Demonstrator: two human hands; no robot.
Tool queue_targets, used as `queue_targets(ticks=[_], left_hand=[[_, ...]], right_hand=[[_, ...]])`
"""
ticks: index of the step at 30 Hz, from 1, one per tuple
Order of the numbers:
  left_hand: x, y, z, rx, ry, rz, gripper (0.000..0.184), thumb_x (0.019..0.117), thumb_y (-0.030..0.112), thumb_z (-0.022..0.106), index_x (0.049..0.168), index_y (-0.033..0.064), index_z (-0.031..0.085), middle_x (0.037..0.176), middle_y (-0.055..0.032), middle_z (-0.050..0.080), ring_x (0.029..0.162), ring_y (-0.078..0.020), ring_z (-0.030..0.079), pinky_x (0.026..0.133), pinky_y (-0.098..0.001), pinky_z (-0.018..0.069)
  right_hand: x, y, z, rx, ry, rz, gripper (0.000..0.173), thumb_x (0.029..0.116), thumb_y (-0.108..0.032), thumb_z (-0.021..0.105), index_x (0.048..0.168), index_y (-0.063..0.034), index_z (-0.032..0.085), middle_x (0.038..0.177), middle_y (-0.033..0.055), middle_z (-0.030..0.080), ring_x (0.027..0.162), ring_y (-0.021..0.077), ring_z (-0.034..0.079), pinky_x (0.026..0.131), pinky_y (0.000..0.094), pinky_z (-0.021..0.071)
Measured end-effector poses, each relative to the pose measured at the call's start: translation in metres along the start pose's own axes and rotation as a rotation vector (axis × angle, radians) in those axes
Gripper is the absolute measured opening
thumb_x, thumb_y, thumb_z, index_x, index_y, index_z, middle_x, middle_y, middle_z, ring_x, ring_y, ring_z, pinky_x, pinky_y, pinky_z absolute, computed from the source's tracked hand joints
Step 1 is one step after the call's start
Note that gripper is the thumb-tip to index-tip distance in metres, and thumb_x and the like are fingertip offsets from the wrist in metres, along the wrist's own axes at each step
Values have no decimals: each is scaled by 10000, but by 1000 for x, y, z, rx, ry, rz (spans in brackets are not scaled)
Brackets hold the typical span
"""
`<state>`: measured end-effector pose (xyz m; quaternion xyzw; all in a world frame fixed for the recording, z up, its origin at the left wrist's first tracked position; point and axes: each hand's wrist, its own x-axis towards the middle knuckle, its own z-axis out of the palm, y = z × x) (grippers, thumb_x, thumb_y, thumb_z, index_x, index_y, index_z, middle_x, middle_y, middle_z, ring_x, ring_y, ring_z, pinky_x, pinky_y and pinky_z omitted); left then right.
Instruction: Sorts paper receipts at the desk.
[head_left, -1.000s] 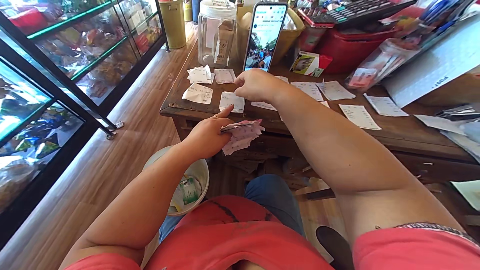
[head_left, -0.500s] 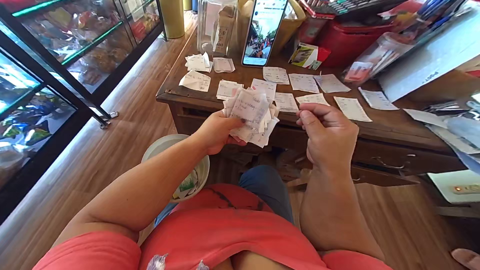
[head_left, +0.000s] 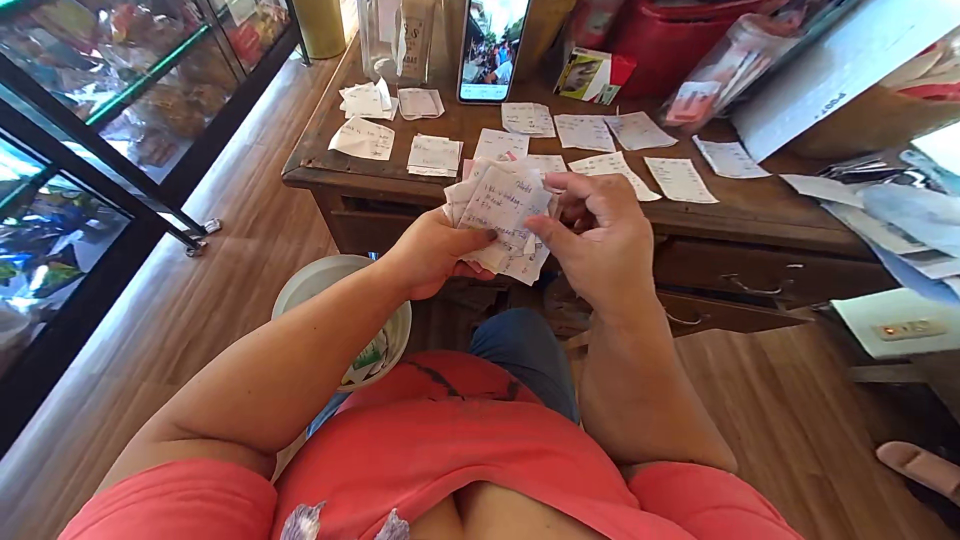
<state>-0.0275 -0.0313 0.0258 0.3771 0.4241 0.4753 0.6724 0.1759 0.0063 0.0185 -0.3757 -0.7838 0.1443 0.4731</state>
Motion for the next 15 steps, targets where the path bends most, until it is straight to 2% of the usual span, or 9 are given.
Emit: queue_targets(ticks=[2, 4, 10, 15], left_hand=[[-2, -1, -1, -4, -36, 9, 214, 1006, -30, 556, 1212, 30, 564, 988, -102, 727, 781, -176, 738, 689, -320, 635], [-4, -2, -1, -19, -67, 4, 235, 991, -67, 553, 1204, 31, 559, 988, -97, 724, 802, -175, 737, 717, -322, 635], [-3, -2, -2, -28, -71, -22, 278, 972, -114, 538, 1202, 40, 559, 999, -93, 723, 826, -186, 739, 735, -333, 637], [-10, -6, 0, 29, -76, -23, 252, 989, -43, 528, 1205, 69, 594, 972, -84, 729, 749, -146, 728, 668, -287, 623]], right_hand=[[2, -5, 1, -30, -50, 82, 552, 898, -316, 797, 1360, -62, 634, 1095, 103, 565, 873, 100, 534, 721, 193, 440], [3, -6, 3, -37, -59, 117, 536, 896, -292, 800, 1348, -54, 639, 1095, 111, 576, 864, 118, 536, 716, 219, 439], [3, 1, 2, -11, -36, 141, 349, 928, -267, 767, 1199, -58, 697, 1081, 91, 613, 864, 102, 569, 732, 218, 471], [2, 2, 3, 20, 4, 147, 221, 939, -200, 753, 1075, -32, 706, 1029, 82, 610, 823, 71, 572, 714, 185, 484]])
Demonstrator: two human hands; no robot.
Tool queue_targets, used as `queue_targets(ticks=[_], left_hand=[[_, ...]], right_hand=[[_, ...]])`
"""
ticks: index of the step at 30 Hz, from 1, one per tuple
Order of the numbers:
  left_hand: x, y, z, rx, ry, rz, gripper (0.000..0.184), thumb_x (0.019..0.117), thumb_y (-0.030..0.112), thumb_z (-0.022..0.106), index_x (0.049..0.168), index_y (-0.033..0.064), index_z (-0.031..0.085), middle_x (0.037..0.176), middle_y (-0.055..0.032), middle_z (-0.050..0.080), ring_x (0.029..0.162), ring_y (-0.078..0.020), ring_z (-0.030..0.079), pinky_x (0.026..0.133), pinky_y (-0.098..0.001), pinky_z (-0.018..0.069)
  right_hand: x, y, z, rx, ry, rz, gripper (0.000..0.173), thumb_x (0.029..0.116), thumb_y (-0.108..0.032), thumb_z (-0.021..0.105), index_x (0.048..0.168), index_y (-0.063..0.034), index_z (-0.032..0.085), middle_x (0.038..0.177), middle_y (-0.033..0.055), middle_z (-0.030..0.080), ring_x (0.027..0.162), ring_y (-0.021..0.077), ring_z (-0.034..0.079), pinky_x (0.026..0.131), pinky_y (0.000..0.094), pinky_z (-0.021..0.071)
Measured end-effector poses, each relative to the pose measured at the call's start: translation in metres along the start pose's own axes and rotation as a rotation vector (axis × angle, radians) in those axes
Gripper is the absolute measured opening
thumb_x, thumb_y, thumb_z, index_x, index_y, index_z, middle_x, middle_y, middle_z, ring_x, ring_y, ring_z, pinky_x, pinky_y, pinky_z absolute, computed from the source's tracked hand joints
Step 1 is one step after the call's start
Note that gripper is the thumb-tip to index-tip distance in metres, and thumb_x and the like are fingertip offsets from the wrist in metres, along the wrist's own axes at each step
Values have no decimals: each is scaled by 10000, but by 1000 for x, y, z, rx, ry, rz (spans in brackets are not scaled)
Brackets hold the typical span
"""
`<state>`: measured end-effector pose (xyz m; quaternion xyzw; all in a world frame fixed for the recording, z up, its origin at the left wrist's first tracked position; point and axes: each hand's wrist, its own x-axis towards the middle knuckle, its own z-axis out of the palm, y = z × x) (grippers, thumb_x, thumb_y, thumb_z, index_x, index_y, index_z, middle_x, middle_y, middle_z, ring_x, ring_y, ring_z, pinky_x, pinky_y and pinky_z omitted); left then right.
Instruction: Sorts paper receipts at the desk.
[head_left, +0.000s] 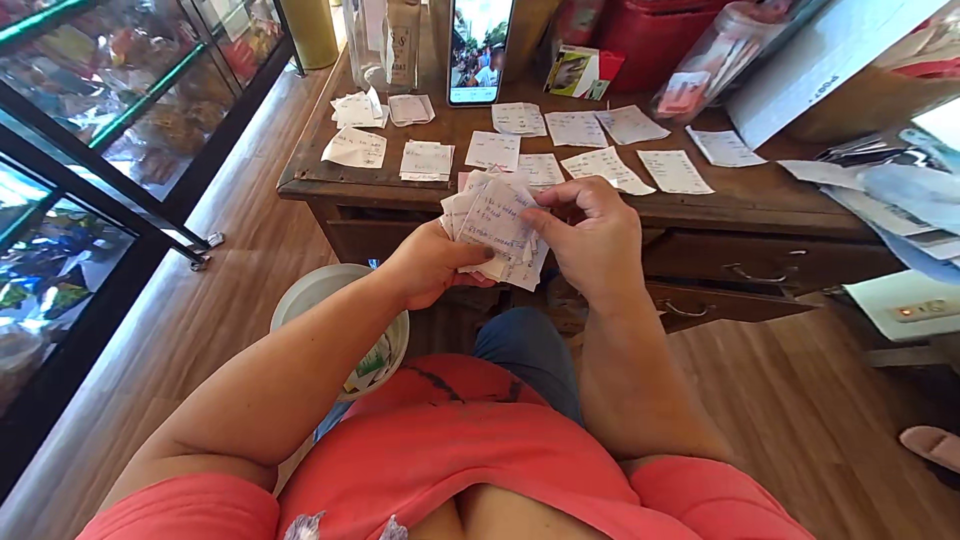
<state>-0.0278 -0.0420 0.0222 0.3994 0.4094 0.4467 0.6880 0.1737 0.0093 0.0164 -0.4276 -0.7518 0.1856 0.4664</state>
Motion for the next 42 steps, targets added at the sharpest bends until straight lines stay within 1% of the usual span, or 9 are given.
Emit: queue_targets(ticks=[5, 9, 11, 17, 24, 29, 35, 39, 42], left_hand=[[3, -1, 1, 28, 58, -10, 242, 1014, -6, 527, 1236, 80, 574, 975, -79, 722, 719, -135, 718, 643, -272, 616], [4, -2, 1, 28, 78, -7, 233, 1019, 0, 529, 1235, 78, 570, 976, -84, 720, 716, -135, 716, 647, -271, 617], [4, -2, 1, 27, 78, -5, 228, 1020, 1, 529, 1231, 75, 574, 978, -88, 722, 718, -135, 718, 645, -269, 616], [2, -1, 4, 39, 65, 40, 227, 1025, -7, 517, 1228, 73, 581, 984, -86, 725, 727, -138, 720, 646, -271, 615], [2, -1, 2, 42, 59, 72, 239, 1014, -17, 533, 1228, 77, 584, 991, -87, 727, 738, -145, 724, 651, -274, 617], [1, 0, 4, 31, 75, 67, 241, 1017, -16, 528, 1235, 77, 574, 1007, -79, 719, 765, -147, 725, 675, -284, 622], [2, 0, 4, -4, 68, 53, 238, 1024, 2, 523, 1245, 76, 571, 1017, -80, 719, 771, -141, 723, 687, -276, 618], [3, 0, 7, -19, 116, 77, 222, 1021, -10, 541, 1228, 58, 578, 1003, -90, 719, 770, -152, 726, 694, -287, 624], [2, 0, 9, -34, 150, 94, 225, 1018, -14, 548, 1229, 59, 572, 1009, -94, 716, 785, -164, 731, 705, -300, 628]], right_hand=[[1, 8, 5, 144, 35, -11, 177, 933, -162, 743, 1034, -26, 690, 987, 35, 634, 820, -12, 592, 734, 118, 502], [1, 5, 5, 276, -19, 6, 439, 911, -120, 753, 1302, -24, 579, 1016, 6, 651, 822, -8, 618, 730, 136, 531], [-2, 0, 4, 216, -45, 18, 458, 918, -129, 764, 1333, -48, 588, 1060, 46, 624, 824, 19, 597, 715, 145, 507], [-4, -2, 4, 44, -39, 23, 375, 915, -201, 782, 1245, -48, 693, 1063, 99, 612, 832, 83, 566, 706, 189, 471], [2, 0, 3, 134, 2, 147, 279, 892, -185, 796, 1118, -48, 707, 1022, 40, 658, 838, -1, 608, 751, 139, 510], [0, 4, 4, 227, 19, 78, 125, 911, -138, 756, 985, -61, 693, 978, 2, 631, 821, -32, 596, 738, 115, 509], [2, 8, 2, 353, 79, 26, 88, 916, -89, 713, 991, -79, 666, 896, -67, 650, 767, -48, 605, 704, 116, 521], [2, 2, -2, 186, 7, 62, 308, 915, -172, 761, 1179, -32, 684, 1028, 25, 647, 827, -3, 593, 732, 131, 501], [-2, -2, 0, 40, -5, 9, 316, 920, -199, 772, 1186, -38, 717, 1047, 81, 609, 834, 55, 552, 697, 153, 451]])
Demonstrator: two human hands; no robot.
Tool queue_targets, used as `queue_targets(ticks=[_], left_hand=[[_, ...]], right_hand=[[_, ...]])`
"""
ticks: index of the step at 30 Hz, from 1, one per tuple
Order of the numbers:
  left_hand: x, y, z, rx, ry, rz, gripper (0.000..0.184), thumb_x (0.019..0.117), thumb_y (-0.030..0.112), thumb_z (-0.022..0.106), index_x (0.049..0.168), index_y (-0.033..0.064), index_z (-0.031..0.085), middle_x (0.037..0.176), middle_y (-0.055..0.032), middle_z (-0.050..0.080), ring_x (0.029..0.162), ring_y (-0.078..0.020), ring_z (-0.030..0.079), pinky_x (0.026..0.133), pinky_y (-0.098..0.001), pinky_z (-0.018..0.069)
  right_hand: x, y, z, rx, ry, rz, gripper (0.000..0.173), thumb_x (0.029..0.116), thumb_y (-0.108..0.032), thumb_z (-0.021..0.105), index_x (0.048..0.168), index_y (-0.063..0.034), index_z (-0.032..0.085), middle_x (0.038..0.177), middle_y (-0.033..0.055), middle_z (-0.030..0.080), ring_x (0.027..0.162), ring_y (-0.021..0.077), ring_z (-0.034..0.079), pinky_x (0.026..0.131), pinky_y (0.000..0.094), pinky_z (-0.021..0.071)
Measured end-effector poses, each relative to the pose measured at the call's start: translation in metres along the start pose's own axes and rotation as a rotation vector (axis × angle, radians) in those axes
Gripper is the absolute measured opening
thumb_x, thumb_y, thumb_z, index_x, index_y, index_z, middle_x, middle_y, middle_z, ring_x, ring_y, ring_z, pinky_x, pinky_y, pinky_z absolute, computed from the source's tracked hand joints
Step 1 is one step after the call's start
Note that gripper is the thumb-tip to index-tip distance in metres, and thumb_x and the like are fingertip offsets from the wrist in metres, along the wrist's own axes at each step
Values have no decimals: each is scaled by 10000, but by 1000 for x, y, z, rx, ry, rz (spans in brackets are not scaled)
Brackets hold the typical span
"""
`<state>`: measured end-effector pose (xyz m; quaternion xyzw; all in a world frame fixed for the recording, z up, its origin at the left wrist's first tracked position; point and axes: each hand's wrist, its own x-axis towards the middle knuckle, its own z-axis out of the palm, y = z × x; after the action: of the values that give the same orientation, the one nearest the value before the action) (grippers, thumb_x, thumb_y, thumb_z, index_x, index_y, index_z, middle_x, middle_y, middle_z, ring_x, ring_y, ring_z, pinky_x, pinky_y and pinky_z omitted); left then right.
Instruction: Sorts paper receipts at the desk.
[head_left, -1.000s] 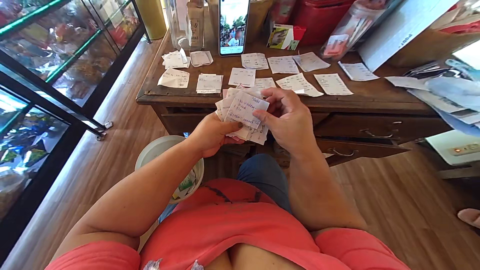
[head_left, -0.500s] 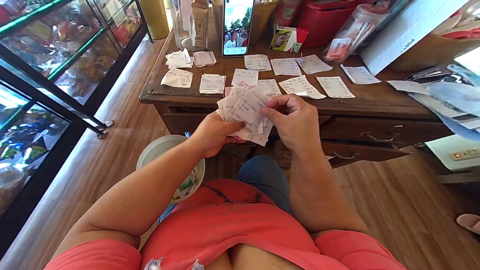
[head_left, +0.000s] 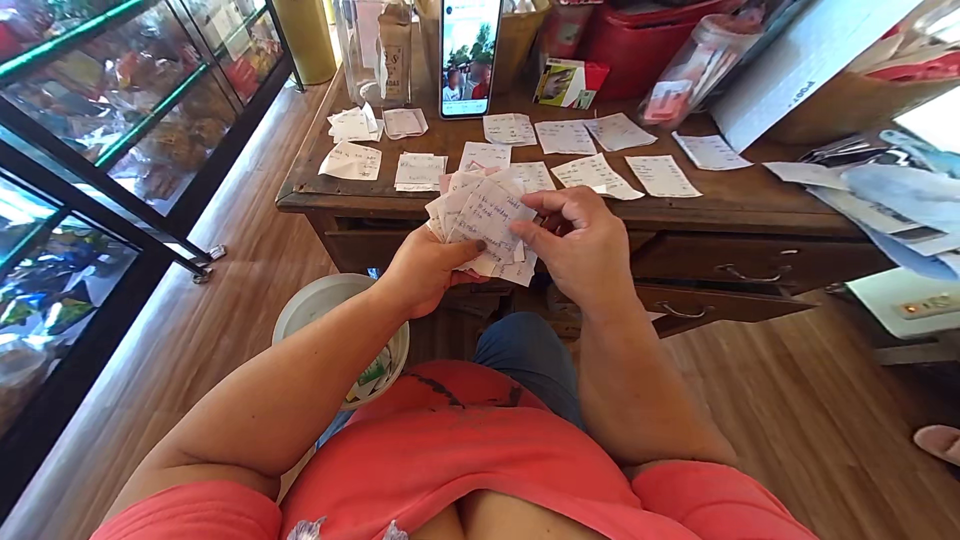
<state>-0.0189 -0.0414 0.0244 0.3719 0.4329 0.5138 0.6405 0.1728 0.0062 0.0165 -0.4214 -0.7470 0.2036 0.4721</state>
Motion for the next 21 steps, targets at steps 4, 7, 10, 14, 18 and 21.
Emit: queue_targets(ticks=[4, 7, 10, 14, 18, 21], left_hand=[[1, -1, -1, 3, 3, 10, 235, 1023, -4, 549, 1248, 61, 570, 1030, -97, 711, 806, -176, 730, 713, -315, 629], [1, -1, 0, 13, 11, 3, 226, 1027, 2, 544, 1243, 62, 572, 1026, -90, 711, 806, -173, 729, 714, -314, 627], [2, -1, -1, 2, -14, 2, 236, 1026, 11, 545, 1250, 81, 570, 1024, -80, 714, 803, -160, 726, 720, -312, 626], [2, -1, -3, -10, -21, 0, 232, 1027, 19, 543, 1249, 83, 567, 1014, -81, 719, 789, -157, 727, 710, -301, 626], [2, 0, -4, -18, -18, 8, 231, 1030, 16, 534, 1248, 86, 561, 1027, -79, 717, 798, -159, 728, 708, -304, 627], [2, 1, -3, -36, -4, 12, 226, 1028, 17, 535, 1241, 88, 565, 1016, -77, 716, 782, -150, 726, 696, -298, 626]], right_hand=[[-1, 1, 2, -3, 10, -20, 248, 903, -191, 784, 1085, -35, 719, 1078, 94, 610, 871, 75, 564, 726, 172, 465], [-1, 0, 4, 23, 19, -23, 139, 914, -144, 760, 978, -34, 706, 1058, 80, 599, 866, 51, 545, 726, 147, 448], [0, 5, 7, 132, 79, -61, 118, 940, -124, 721, 981, -24, 676, 1037, 50, 616, 855, 7, 567, 733, 122, 475], [7, 15, 6, 439, 246, -64, 113, 943, -58, 679, 1020, -108, 614, 927, -89, 662, 817, -11, 642, 759, 193, 571], [11, 16, -3, 602, 336, -11, 173, 940, -22, 690, 1005, -154, 599, 877, -96, 683, 775, 43, 684, 737, 249, 616], [12, 22, -16, 606, 369, -6, 149, 957, -24, 667, 1035, -146, 632, 918, -90, 700, 816, 50, 698, 757, 259, 624]])
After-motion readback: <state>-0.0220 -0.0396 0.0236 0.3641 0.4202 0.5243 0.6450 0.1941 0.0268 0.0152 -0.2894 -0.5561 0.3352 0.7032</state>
